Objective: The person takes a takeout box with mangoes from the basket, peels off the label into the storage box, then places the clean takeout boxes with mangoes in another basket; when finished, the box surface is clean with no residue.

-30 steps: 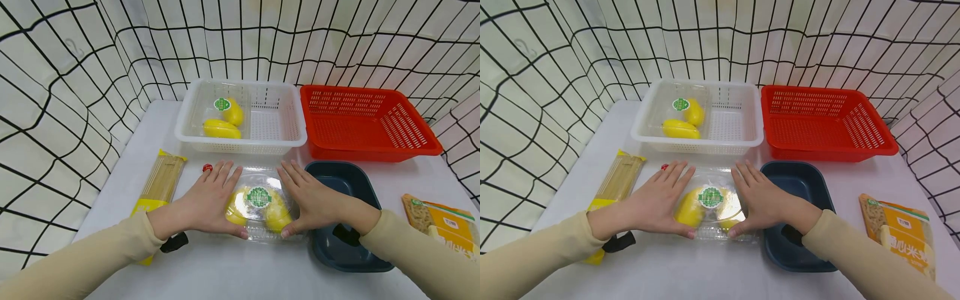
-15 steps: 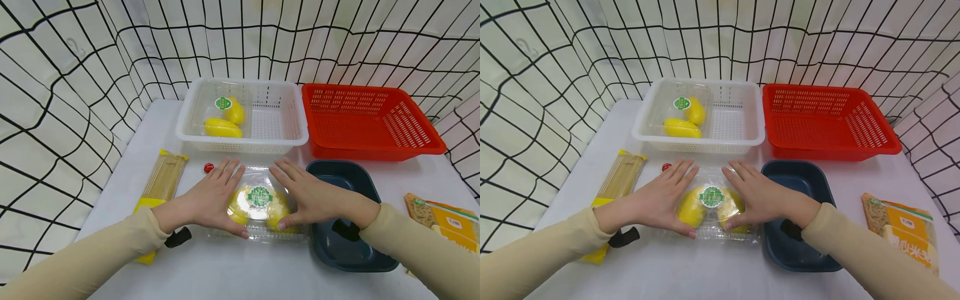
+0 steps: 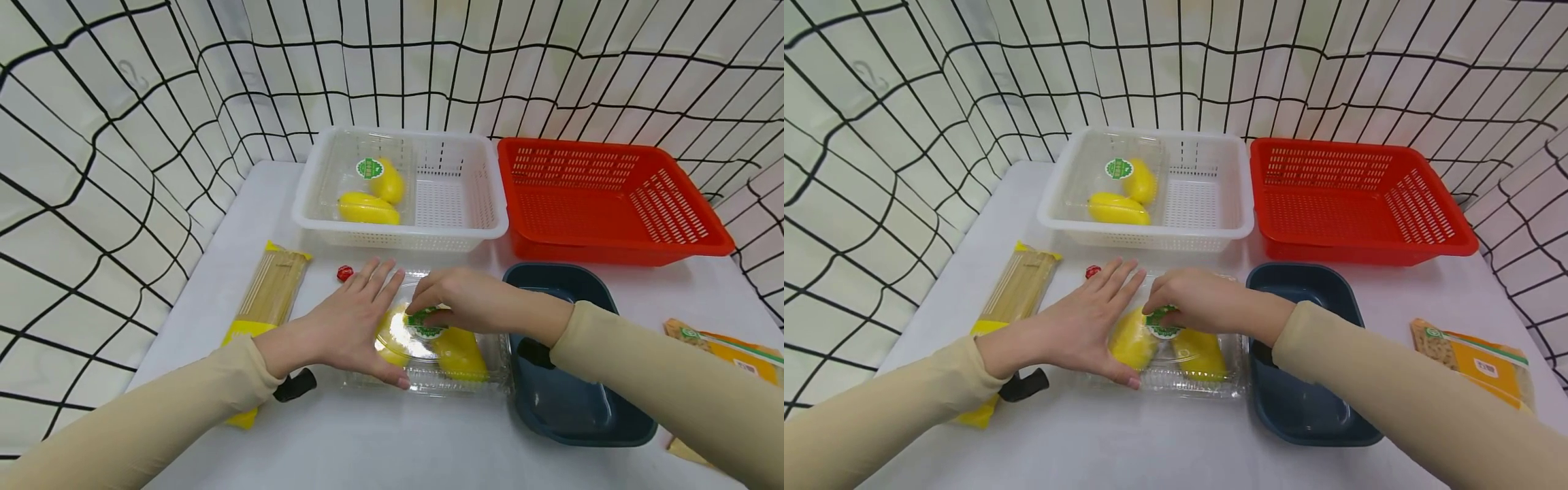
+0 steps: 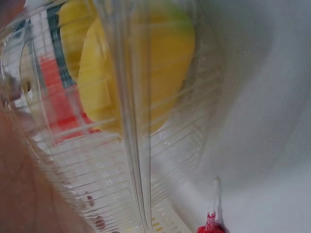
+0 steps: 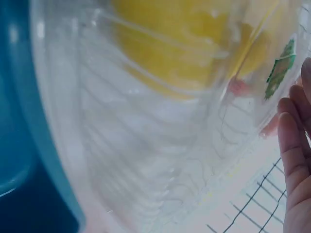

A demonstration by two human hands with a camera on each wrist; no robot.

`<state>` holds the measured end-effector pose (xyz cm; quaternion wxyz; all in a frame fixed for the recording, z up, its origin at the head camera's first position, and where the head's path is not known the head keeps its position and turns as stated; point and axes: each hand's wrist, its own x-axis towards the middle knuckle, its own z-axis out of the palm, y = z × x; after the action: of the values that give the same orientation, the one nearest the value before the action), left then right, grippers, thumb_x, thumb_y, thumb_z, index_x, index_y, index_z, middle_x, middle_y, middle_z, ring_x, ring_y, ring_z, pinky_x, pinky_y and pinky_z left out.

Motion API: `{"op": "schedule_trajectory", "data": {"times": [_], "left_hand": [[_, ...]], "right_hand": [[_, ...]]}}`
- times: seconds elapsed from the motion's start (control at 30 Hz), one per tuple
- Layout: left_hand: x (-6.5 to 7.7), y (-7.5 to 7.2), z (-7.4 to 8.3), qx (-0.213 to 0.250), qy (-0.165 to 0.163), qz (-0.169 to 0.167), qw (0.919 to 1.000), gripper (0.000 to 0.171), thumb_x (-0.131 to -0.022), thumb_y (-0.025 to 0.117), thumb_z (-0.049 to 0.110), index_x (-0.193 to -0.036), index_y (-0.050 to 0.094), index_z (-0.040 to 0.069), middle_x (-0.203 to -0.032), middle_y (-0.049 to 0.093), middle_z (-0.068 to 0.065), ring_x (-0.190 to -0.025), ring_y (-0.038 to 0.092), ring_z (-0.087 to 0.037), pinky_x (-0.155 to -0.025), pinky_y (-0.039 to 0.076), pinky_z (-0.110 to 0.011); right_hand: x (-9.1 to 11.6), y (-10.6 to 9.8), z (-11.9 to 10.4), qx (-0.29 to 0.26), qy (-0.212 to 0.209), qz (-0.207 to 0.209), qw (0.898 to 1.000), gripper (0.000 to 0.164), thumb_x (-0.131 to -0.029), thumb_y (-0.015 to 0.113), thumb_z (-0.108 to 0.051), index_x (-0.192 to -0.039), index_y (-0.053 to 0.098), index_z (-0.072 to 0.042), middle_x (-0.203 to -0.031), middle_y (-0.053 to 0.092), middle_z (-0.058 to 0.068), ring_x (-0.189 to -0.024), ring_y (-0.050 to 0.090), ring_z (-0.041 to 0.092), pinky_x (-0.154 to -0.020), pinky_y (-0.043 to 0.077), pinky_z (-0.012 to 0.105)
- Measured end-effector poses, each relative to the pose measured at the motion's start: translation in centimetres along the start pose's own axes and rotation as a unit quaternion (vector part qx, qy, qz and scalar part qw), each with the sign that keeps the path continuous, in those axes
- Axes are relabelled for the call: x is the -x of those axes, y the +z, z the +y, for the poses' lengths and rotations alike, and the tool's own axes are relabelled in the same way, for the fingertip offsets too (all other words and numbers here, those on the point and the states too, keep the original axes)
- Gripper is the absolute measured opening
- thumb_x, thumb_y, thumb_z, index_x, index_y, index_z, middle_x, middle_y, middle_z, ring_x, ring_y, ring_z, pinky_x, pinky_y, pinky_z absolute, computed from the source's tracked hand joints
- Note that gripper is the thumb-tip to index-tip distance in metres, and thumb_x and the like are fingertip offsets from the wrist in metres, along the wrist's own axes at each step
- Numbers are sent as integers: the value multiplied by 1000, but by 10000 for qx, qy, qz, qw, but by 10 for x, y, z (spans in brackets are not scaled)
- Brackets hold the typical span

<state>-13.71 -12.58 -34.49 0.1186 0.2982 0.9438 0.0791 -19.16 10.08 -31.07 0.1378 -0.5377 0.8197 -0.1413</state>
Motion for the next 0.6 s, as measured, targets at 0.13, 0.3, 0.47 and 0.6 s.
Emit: {"op": "schedule_trajectory", "data": {"times": [0.13,0.3,0.47,0.6], "left_hand": [[1,-1,0,-7,37,22,10000,141,-67,69,86,-163,14,-2,-171,8,-25,-158,0,-46,-127,19,-58],[1,-2,1,-18,84,9,10000,140,-68,68,86,-162,14,-2,-171,8,-25,-158,1,-47,-127,19,-59],[0,1,0,-32,64,-10,10000,140,-68,67,87,-163,13,-1,-171,7,-24,-158,1,-46,-127,19,-59],[-1,3,-1,-33,30,-35,10000,141,-68,67,88,-163,12,0,-171,6,-24,-159,-1,-46,-127,19,-58]], "right_hand": [[-10,3,0,221,-177,-67,9996,29,-86,81,-14,-115,79,-10,-106,78,3,-100,71,17,-93,59,27],[-15,6,0,274,-181,-124,9994,29,-85,83,-16,-112,80,-10,-106,77,3,-100,69,17,-94,58,26],[-17,10,5,337,-356,-110,9987,26,-84,83,-17,-109,80,-12,-106,76,1,-101,66,16,-95,58,24],[-17,12,7,423,-534,-121,9976,24,-84,84,-17,-106,79,-14,-106,74,0,-101,64,16,-96,57,24]]}}
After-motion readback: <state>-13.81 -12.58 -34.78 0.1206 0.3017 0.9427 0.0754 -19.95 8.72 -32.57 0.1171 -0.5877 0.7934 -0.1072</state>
